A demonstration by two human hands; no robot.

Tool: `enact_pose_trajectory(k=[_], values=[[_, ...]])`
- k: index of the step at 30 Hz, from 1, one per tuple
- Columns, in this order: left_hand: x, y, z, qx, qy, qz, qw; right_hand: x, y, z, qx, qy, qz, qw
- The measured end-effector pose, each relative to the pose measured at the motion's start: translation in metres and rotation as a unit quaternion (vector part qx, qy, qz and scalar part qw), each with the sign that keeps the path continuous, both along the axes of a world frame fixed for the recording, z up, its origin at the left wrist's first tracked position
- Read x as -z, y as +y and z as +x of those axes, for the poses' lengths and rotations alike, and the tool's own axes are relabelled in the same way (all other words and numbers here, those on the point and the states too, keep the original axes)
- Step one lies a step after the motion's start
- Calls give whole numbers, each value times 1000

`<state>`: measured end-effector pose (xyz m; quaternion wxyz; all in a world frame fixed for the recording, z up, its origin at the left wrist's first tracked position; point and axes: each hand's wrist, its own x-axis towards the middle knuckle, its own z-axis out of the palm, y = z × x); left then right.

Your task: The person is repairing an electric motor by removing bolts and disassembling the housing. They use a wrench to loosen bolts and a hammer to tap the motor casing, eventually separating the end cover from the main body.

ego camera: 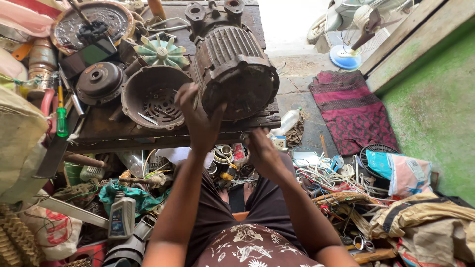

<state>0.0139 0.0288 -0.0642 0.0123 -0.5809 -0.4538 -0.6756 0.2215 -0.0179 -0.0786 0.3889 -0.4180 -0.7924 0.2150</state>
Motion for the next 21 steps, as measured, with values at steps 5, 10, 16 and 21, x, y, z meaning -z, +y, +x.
enact_pose_trajectory(k=[5,10,16,21], values=[[31,-34,15,-98,60,9,993,25,6,-2,-30,-21,22,999],[35,-26,5,-98,146,27,984,41,14,8,21,-91,-215,972],[30,-25,-14,-98,283,69,952,81,0,32,-72,46,-357,930],[29,-23,-26,-59,335,79,937,124,-33,45,-22,274,-609,744]])
